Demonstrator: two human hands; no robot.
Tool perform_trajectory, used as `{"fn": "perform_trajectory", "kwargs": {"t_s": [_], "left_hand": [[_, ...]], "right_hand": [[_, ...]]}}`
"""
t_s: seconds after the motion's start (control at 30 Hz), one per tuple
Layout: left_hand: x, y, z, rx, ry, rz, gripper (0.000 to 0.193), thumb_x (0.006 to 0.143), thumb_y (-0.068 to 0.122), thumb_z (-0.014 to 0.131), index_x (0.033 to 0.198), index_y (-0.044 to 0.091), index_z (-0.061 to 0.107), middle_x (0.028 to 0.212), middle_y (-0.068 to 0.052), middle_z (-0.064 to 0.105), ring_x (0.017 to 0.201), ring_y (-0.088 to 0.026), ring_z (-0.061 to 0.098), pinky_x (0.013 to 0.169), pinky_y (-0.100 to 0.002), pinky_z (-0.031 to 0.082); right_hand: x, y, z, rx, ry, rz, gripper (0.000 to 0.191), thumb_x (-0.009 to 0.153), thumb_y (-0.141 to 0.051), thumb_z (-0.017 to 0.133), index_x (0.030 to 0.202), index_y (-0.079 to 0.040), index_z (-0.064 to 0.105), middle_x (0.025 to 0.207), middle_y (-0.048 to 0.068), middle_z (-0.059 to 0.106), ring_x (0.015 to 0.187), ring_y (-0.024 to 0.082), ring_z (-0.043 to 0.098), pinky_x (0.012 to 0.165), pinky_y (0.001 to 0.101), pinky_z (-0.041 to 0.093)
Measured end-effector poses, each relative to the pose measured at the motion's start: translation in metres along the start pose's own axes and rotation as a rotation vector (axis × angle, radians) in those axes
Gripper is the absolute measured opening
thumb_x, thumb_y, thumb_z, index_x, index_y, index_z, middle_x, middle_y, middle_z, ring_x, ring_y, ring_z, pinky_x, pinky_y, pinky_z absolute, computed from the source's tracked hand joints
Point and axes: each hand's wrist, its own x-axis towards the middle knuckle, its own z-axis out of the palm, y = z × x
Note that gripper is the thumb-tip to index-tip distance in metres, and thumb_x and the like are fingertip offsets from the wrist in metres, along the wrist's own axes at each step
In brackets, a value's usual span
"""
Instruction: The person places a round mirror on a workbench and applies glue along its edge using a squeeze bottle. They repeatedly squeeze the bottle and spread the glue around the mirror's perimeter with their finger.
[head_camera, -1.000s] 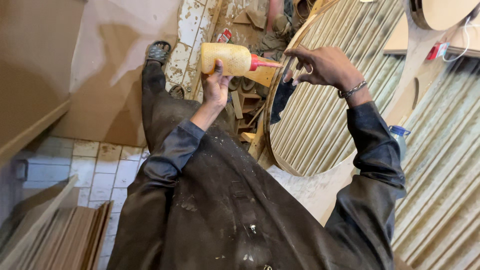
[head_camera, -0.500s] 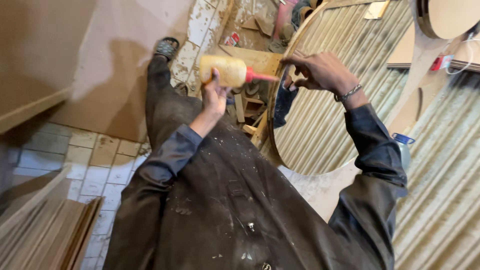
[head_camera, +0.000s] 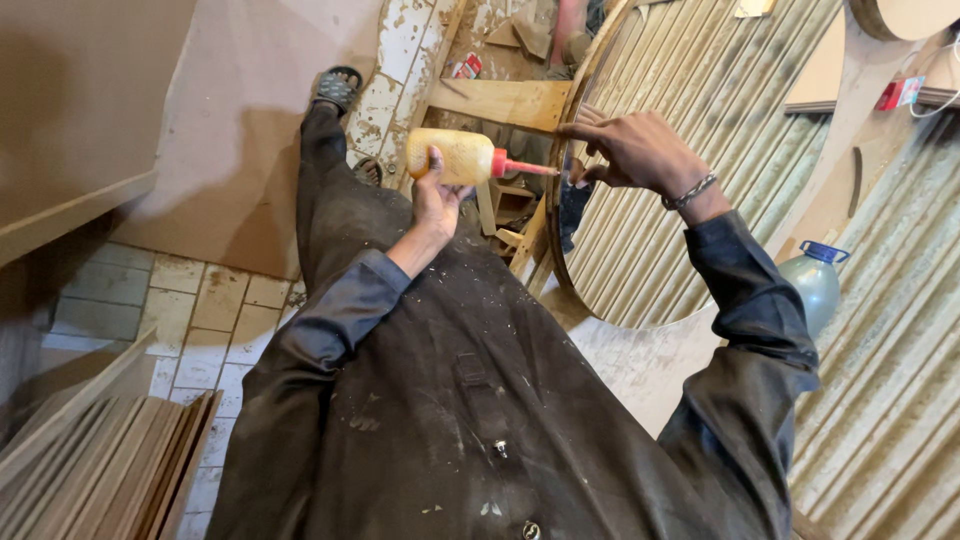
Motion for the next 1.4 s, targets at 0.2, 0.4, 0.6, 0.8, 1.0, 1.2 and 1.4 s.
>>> {"fn": "perform_trajectory", "kwargs": {"t_s": [0.2, 0.4, 0.6, 0.8, 1.0, 1.2, 1.4], "left_hand": [[-0.01, -0.001, -0.002, 0.048, 0.091, -0.035, 0.073, 0.087, 0.047, 0.075, 0.14, 0.005, 0.048, 0.135, -0.014, 0.061, 0.13, -0.033, 0.058, 0.11, -0.063, 0.046], [-0.013, -0.009, -0.011, 0.06, 0.189, -0.155, 0.088, 0.077, 0.055, 0.08, 0.144, 0.012, 0.044, 0.144, -0.011, 0.053, 0.137, -0.032, 0.05, 0.112, -0.063, 0.041], [-0.013, -0.009, -0.015, 0.092, 0.157, -0.227, 0.094, 0.075, 0.067, 0.073, 0.147, 0.015, 0.042, 0.149, -0.009, 0.048, 0.139, -0.029, 0.046, 0.114, -0.058, 0.036], [-0.012, 0.005, -0.007, 0.05, 0.152, -0.195, 0.096, 0.075, 0.071, 0.072, 0.147, 0.015, 0.042, 0.147, -0.01, 0.05, 0.136, -0.029, 0.05, 0.111, -0.051, 0.038], [-0.01, 0.016, 0.011, 0.008, 0.069, -0.169, 0.091, 0.076, 0.069, 0.072, 0.144, 0.014, 0.045, 0.141, -0.006, 0.054, 0.131, -0.025, 0.054, 0.108, -0.048, 0.041], [-0.01, 0.023, 0.024, -0.001, -0.028, -0.171, 0.085, 0.078, 0.067, 0.071, 0.14, 0.013, 0.049, 0.136, -0.005, 0.059, 0.124, -0.024, 0.058, 0.1, -0.046, 0.047], [-0.007, 0.04, 0.029, -0.04, -0.067, -0.142, 0.08, 0.081, 0.066, 0.069, 0.139, 0.014, 0.05, 0.135, -0.004, 0.059, 0.124, -0.022, 0.057, 0.096, -0.043, 0.048]], "right_hand": [[-0.008, -0.011, 0.014, -0.007, -0.03, -0.043, 0.073, 0.089, -0.047, 0.07, 0.156, -0.034, 0.044, 0.092, 0.002, 0.071, 0.045, 0.008, 0.038, 0.043, 0.0248, 0.038], [-0.018, -0.026, 0.024, -0.08, 0.02, -0.133, 0.069, 0.086, -0.048, 0.069, 0.149, -0.034, 0.045, 0.159, 0.009, 0.044, 0.041, 0.006, 0.042, 0.037, 0.022, 0.04], [-0.032, -0.039, 0.036, -0.028, -0.04, -0.142, 0.072, 0.084, -0.047, 0.069, 0.15, -0.034, 0.044, 0.163, 0.007, 0.038, 0.046, 0.009, 0.05, 0.04, 0.0244, 0.045], [-0.043, -0.027, 0.054, 0.495, -0.206, -0.295, 0.069, 0.093, -0.049, 0.07, 0.155, -0.032, 0.046, 0.112, 0.01, 0.07, 0.07, 0.01, 0.063, 0.069, 0.0311, 0.052], [-0.033, 0.006, 0.034, 1.018, -0.037, 0.125, 0.055, 0.107, -0.029, 0.045, 0.162, -0.034, 0.037, 0.103, 0.002, 0.073, 0.063, 0.013, 0.054, 0.061, 0.0336, 0.051], [0.02, 0.032, 0.006, 0.644, 0.425, 0.168, 0.057, 0.115, -0.02, 0.042, 0.168, -0.032, 0.027, 0.085, 0.005, 0.071, 0.066, 0.007, 0.06, 0.067, 0.0208, 0.054], [0.022, 0.036, 0.004, -0.038, 0.354, 0.169, 0.061, 0.111, -0.01, 0.043, 0.165, -0.037, 0.032, 0.08, 0.002, 0.066, 0.047, 0.01, 0.046, 0.041, 0.0241, 0.042]]}}
